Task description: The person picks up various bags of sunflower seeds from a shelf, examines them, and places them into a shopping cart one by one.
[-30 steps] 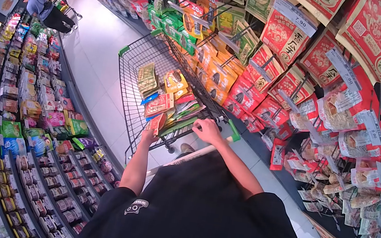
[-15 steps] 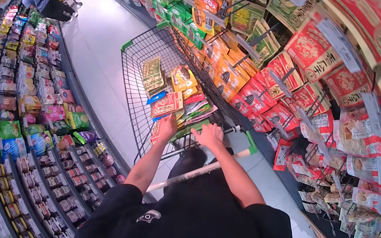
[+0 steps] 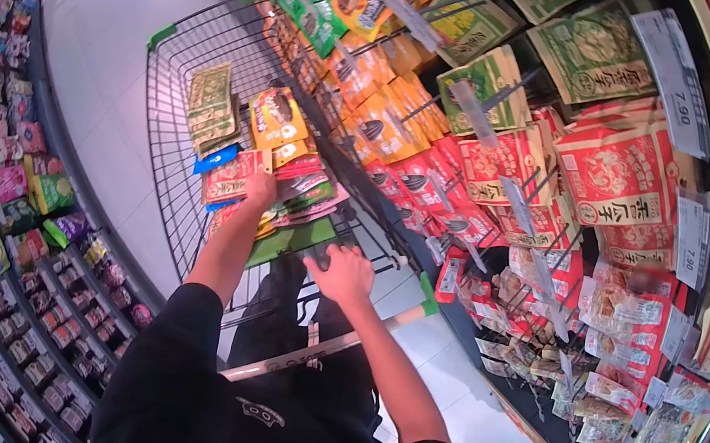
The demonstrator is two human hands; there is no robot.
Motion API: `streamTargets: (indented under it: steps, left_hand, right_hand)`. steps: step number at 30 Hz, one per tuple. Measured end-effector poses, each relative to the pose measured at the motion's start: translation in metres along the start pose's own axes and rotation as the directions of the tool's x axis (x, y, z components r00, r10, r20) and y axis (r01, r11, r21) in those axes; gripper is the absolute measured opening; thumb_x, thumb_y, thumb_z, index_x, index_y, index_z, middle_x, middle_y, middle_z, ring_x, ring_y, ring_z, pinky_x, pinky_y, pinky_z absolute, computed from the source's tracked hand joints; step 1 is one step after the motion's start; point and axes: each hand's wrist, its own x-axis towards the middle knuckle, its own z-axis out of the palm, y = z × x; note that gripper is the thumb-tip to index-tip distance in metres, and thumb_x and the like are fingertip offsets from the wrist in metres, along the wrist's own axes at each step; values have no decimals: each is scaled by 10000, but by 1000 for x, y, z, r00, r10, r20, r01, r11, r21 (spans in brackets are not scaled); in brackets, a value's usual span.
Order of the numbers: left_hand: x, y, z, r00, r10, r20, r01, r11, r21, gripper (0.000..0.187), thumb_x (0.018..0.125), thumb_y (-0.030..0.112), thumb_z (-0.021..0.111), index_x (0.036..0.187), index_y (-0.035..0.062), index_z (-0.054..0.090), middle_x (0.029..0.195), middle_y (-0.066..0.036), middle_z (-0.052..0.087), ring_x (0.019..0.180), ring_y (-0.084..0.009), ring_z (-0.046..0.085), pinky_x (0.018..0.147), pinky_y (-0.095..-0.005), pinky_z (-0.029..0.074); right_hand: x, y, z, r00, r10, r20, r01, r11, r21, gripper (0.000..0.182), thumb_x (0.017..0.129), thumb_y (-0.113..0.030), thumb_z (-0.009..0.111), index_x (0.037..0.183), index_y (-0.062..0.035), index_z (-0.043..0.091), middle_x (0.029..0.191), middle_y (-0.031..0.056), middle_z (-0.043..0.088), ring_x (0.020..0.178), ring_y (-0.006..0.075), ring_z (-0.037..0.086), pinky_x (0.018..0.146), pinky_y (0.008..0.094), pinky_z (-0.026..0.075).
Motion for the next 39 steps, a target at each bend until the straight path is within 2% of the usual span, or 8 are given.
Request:
streamTargets:
  steps: [5,9,12,19,27,32,35,39]
  left_hand:
    - [-39,-36,-27,988,146,-45,-147,989,-18,226,852,211,520,860,109,722,873,-113,699,823,-225,687,654,-340,539]
    - [-107,-83,-57,877,477,59,-478,854,206,170,808,183,555,756,120,704,757,-100,687,727,-236,680,565,-358,509]
    - [-164,-114,-86,885,460,65,-456,833,313,148,807,184,551,761,152,688,761,-46,683,726,-211,657,585,-353,459]
    - [-177,-140,-26,976,197,94,-215,795,568,152,855,198,521,856,207,673,830,20,671,814,-145,599,697,-336,321]
    - [-152,-118,-29,945,-87,315,-168,696,698,186,854,243,524,849,122,665,725,-43,653,585,-166,568,520,-357,301]
    - [-168,-87,-14,912,-235,337,-155,563,812,368,822,253,518,1068,10,642,989,-148,651,804,-313,621,594,-487,447]
    - [-201,-63,-52,887,2,461,-271,811,518,364,832,232,552,1086,-18,627,982,-160,657,839,-305,640,668,-550,511]
    - [-190,-53,-36,991,93,97,-106,984,141,287,821,165,542,1085,73,606,1071,-141,635,905,-286,650,671,-480,538]
  right_hand:
    - [-1,0,2,1000,-28,-7,28,1000,2,544,762,-575,584,910,-55,642,921,115,667,944,289,599,770,405,496]
    - [-5,-1,0,999,-33,-11,33,998,-47,561,768,-601,567,915,-65,646,914,112,667,925,288,606,772,398,495]
    - [-5,1,2,999,-49,-22,48,998,-39,561,771,-602,564,923,-69,654,924,109,665,937,282,603,783,395,492]
    - [-12,-4,-9,1000,-13,9,13,999,-33,566,772,-604,565,909,-65,667,925,119,669,938,282,607,786,405,488]
    - [-13,-1,-7,999,-35,-22,35,999,4,556,779,-596,563,890,-61,669,905,128,667,931,286,611,786,415,486]
    - [-13,0,-7,999,-20,-48,21,1000,19,552,782,-585,565,938,-66,666,909,133,669,937,298,613,799,415,481]
    - [-14,2,-5,999,-25,-34,26,999,34,552,782,-586,563,945,-68,665,893,133,672,926,299,621,788,416,484]
    - [-15,7,-4,998,-26,-64,28,999,29,543,778,-587,566,942,-80,667,882,136,675,901,296,631,774,414,489]
